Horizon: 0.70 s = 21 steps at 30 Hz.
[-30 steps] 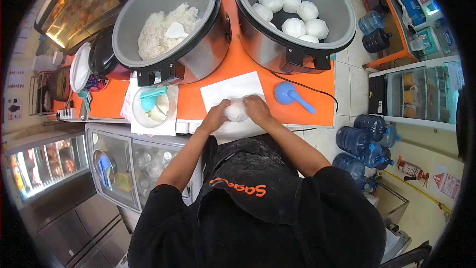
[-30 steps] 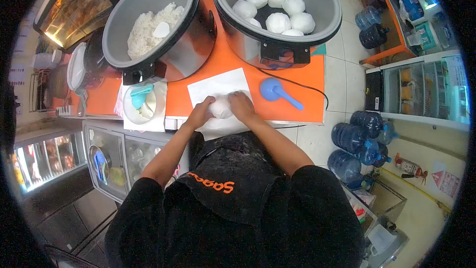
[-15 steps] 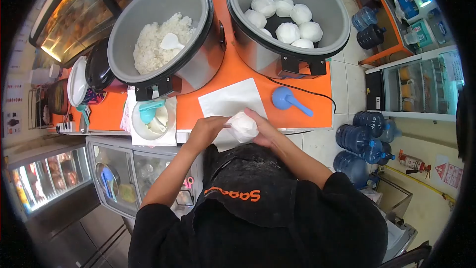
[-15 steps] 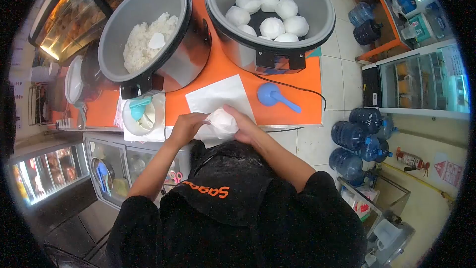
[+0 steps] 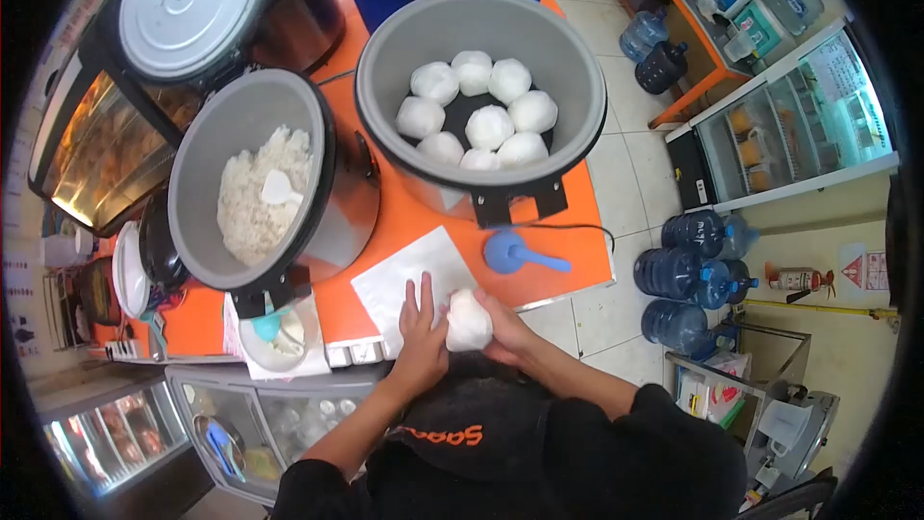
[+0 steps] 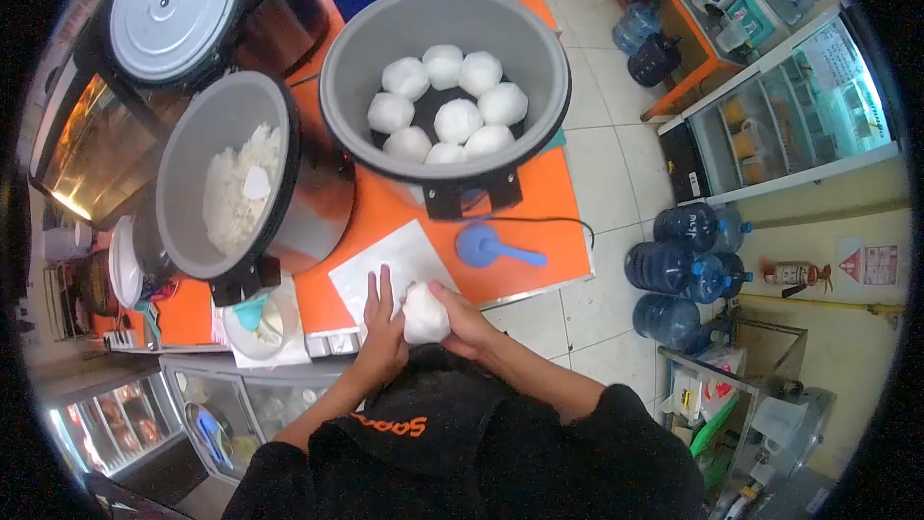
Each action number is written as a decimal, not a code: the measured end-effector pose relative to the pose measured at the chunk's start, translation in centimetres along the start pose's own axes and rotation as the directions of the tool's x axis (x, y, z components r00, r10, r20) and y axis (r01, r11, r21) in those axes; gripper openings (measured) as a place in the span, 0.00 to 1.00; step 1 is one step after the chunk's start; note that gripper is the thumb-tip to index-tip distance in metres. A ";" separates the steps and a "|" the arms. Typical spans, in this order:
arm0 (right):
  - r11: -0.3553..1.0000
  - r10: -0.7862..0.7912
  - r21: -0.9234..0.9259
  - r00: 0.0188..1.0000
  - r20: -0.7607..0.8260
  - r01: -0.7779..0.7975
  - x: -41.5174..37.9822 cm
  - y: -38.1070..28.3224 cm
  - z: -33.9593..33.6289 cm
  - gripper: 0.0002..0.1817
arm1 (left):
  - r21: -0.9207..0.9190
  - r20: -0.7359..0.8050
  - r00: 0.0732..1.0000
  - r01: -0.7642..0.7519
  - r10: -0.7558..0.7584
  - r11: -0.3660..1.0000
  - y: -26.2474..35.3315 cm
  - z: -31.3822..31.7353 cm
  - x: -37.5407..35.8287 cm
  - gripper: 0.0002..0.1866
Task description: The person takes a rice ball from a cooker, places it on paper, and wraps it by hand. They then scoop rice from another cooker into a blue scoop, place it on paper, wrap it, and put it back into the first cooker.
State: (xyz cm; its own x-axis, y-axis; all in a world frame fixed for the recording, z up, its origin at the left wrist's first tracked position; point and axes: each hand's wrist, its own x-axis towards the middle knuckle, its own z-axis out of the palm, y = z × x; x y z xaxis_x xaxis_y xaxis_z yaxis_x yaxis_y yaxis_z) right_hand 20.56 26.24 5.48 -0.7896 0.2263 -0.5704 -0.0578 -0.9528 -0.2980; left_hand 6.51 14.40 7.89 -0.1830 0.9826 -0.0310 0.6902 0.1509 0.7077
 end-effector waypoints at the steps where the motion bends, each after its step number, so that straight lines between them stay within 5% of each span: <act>1: 0.995 -0.011 -0.103 1.000 -0.006 0.011 -0.8 -1.5 0.0 0.24 | 0.023 0.008 1.000 -0.015 0.015 1.000 0.6 -0.5 0.4 0.38; 3: 0.827 -0.075 -0.557 0.997 0.028 0.078 -3.3 -6.1 1.7 0.21 | 0.012 0.103 0.994 -0.037 0.035 0.999 1.1 -1.5 1.1 0.41; 5: 0.291 -0.085 -0.949 0.991 0.100 0.121 -6.0 -13.1 5.3 0.22 | -0.132 0.122 0.992 0.010 0.006 0.991 0.6 -1.6 1.8 0.42; 6: 0.296 -0.143 -0.930 0.973 0.183 0.219 -6.6 -15.9 5.8 0.24 | -0.177 0.127 0.990 0.078 -0.056 0.981 -0.5 -1.4 2.0 0.43; 9: 0.210 -0.384 -0.890 0.871 0.306 0.405 -6.3 -24.6 10.7 0.27 | 0.079 0.086 0.962 0.251 -0.257 0.965 -8.4 3.3 0.9 0.48; 11: -0.221 -0.451 -0.910 0.791 0.414 0.350 -2.9 -30.6 15.5 0.29 | 0.245 0.065 0.910 0.383 -0.409 0.891 -12.3 5.9 0.0 0.59; 16: -0.712 -0.139 -0.633 0.823 0.551 0.304 15.3 -38.6 12.3 0.31 | 0.341 0.206 0.789 0.496 -0.578 0.799 -16.0 8.4 0.0 0.72; 21: -0.830 0.185 -0.457 0.932 0.313 0.318 23.2 -36.3 7.8 0.30 | 0.316 0.271 0.753 0.518 -0.599 0.795 -16.8 8.6 0.1 0.75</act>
State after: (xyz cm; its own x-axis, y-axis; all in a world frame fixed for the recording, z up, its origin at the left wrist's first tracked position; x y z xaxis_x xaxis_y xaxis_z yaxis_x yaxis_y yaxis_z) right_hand -0.40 64.48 9.02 -0.9374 -0.0284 -0.3471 0.0762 0.9558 -0.2840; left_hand 0.96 12.90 -10.08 -0.3614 0.6793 -0.6387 0.6747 0.6633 0.3236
